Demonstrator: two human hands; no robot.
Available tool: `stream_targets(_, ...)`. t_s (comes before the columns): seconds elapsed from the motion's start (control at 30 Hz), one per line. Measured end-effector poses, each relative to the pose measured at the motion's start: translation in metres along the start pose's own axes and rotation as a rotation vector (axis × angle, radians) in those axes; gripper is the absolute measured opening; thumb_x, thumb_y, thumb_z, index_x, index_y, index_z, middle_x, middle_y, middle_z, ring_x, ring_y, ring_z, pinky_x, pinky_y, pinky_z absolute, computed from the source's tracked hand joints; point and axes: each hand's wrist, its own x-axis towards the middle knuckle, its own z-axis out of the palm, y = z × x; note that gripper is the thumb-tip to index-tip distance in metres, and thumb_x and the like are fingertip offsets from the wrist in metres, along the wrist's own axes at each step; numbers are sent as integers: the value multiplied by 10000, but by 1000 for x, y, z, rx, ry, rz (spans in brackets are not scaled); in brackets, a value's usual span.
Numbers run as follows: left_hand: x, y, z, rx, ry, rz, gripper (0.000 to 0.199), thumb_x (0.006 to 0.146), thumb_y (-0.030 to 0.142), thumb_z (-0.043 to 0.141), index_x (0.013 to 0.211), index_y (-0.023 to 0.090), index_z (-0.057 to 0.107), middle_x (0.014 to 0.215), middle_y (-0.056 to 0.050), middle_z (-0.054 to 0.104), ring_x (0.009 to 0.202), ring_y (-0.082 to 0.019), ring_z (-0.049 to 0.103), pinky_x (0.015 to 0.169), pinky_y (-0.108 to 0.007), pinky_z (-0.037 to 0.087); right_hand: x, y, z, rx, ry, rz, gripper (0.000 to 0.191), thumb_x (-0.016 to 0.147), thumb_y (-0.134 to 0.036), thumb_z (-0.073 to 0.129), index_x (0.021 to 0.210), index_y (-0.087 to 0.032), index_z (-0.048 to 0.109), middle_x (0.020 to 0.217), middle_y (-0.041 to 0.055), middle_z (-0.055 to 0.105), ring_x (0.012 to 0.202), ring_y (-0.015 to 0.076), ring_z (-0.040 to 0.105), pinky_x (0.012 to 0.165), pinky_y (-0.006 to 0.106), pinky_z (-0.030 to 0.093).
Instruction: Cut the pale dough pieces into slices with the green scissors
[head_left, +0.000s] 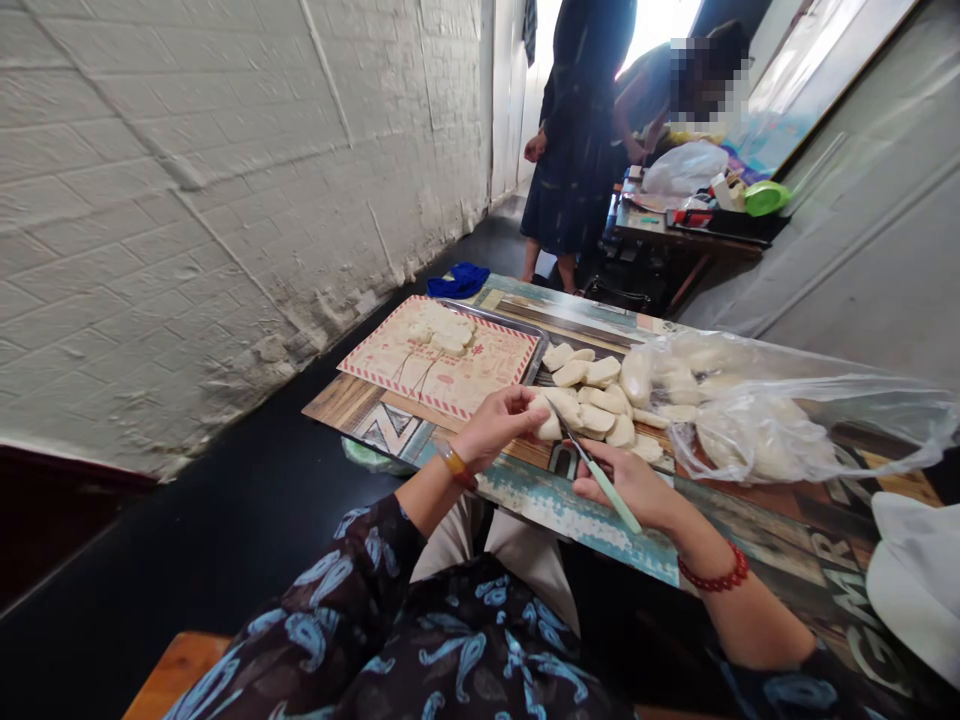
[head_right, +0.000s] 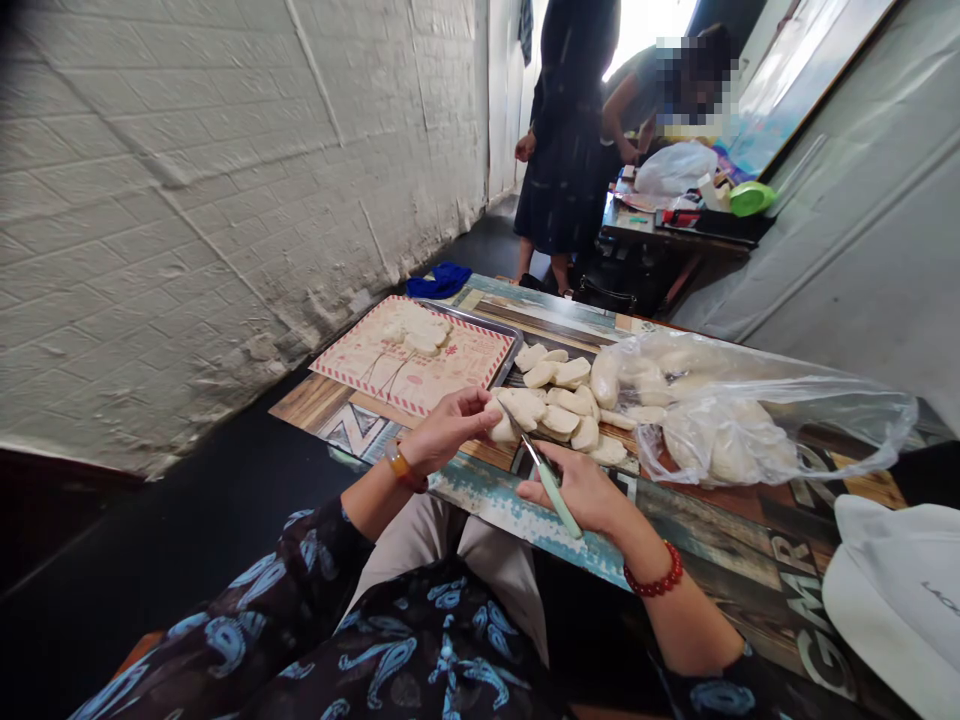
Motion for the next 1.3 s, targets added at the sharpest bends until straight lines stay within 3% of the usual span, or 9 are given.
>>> stream_targets(0.2,4,-5,2,-55,71,-44,474,623,466,859,880,131,642,854,-37,668,708,-130,636,598,-241,530,0,4,5,16,84,25,541,856,-506,619,1252,-140,650,812,29,667,721,186,587,679,295,481)
stream_targets(0.33,7,-11,7,-120,129,-51,491,589,467,877,828,133,607,799,-27,662,669,-129,631,580,-249,536,1,9,8,2,86,40,547,861,-499,614,1278,-146,640,804,25,656,727,184,580,701,300,486)
stream_targets(0.63,11,-6,2,-15,39,-20,466,620,472,857,840,132,625,774,-5,644,665,-106,603,570,-208,512,10,6,-4,34,-2,22,579,820,-518,654,1248,-127,631,843,47,693,711,177,598,658,274,484)
stream_targets(0.83,15,-5,-3,-10,20,-49,474,612,496,857,820,130,638,772,-14,647,663,-114,611,584,-224,527,16,14,0,27,71,-24,556,835,-519,643,1223,-123,680,853,57,697,723,187,590,649,278,499)
stream_targets(1.07,22,-13,-9,-26,33,-63,470,595,486,869,801,129,643,755,-10,650,653,-112,605,595,-226,520,17,10,2,70,119,31,559,800,-574,649,1094,-108,747,711,34,637,590,149,516,517,250,428)
stream_targets(1.3,30,-23,-15,-29,17,-81,433,604,450,872,776,124,644,708,2,639,603,-90,580,561,-195,476,21,13,4,224,68,168,601,760,-613,669,1077,-106,731,514,-37,495,419,104,430,432,237,362)
